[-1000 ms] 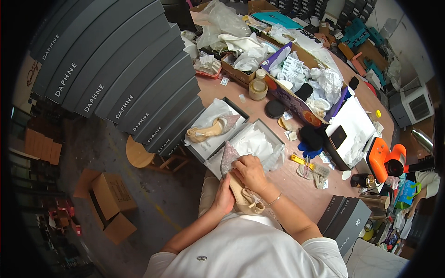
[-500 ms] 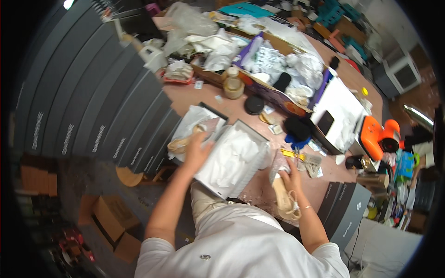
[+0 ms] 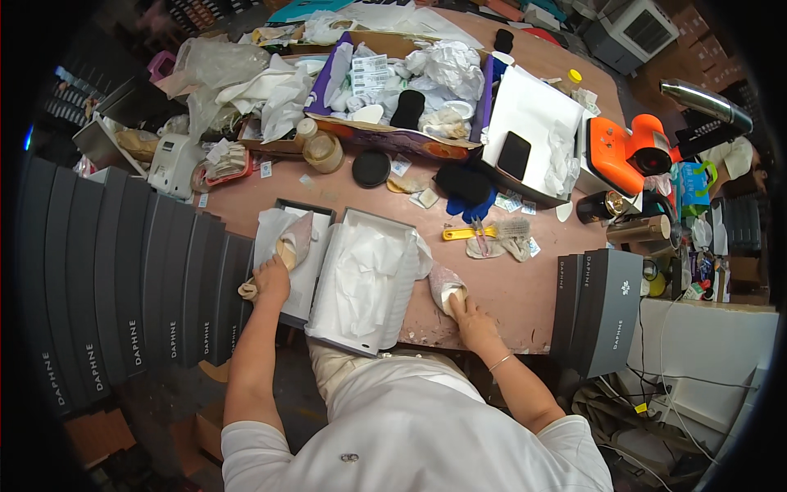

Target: Inspecting and packing high-heeled shoes into boxes, including minor repair with a heat gun.

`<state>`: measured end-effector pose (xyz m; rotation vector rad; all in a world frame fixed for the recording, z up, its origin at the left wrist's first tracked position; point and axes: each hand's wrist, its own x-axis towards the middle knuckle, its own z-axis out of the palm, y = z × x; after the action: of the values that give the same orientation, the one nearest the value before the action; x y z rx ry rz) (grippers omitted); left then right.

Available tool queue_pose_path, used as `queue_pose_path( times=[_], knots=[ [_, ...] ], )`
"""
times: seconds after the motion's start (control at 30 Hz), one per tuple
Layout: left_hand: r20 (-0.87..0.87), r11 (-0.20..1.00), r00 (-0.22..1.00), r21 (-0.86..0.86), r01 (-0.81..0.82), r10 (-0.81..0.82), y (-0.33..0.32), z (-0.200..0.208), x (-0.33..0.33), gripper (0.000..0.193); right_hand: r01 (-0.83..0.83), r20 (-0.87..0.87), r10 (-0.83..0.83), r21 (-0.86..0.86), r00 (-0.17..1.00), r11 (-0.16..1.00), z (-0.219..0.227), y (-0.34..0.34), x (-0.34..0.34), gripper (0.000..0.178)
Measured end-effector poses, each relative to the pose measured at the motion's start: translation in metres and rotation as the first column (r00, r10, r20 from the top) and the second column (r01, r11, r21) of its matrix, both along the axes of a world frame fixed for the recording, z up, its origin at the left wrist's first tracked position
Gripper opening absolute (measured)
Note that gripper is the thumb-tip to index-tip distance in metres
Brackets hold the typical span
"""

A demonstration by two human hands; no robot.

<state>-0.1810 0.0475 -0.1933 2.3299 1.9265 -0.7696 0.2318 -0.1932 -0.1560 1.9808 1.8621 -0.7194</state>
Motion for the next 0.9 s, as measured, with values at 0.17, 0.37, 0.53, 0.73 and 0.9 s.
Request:
queue_pose_path(
  times=[0.17, 0.37, 0.53, 0.73, 0.9],
  knots=[
    [0.426, 0.993, 0.905, 0.107, -0.058, 0.007, -0.023, 0.156, 0.037, 0.052, 0.221, -0.441, -0.13, 0.161, 0.888, 0.962, 0.049, -0.001, 0.027, 0.076],
    [0.875, 0.998, 0.481, -0.061, -0.012, 0.059, -0.105, 0.198, 0.097, 0.052, 0.124, -0.322, 0.028, 0.443, 0.946, 0.888, 0.107, -0.001, 0.004, 0.075],
    [0.793, 0.991, 0.609, -0.069, 0.116, -0.016, -0.163, 0.168, 0.136, 0.064, 0.085, -0.277, 0.055, 0.471, 0.959, 0.878, 0.125, -0.014, -0.013, 0.069],
    [0.655, 0.99, 0.747, 0.013, 0.138, -0.113, -0.149, 0.148, 0.143, 0.065, 0.089, -0.265, 0.027, 0.416, 0.964, 0.905, 0.118, -0.017, -0.022, 0.069],
    [0.96, 0.952, -0.005, -0.275, 0.133, 0.278, -0.177, 0.112, 0.178, 0.051, 0.199, -0.484, 0.022, 0.401, 0.875, 0.894, 0.127, 0.008, -0.053, 0.072]
  ],
)
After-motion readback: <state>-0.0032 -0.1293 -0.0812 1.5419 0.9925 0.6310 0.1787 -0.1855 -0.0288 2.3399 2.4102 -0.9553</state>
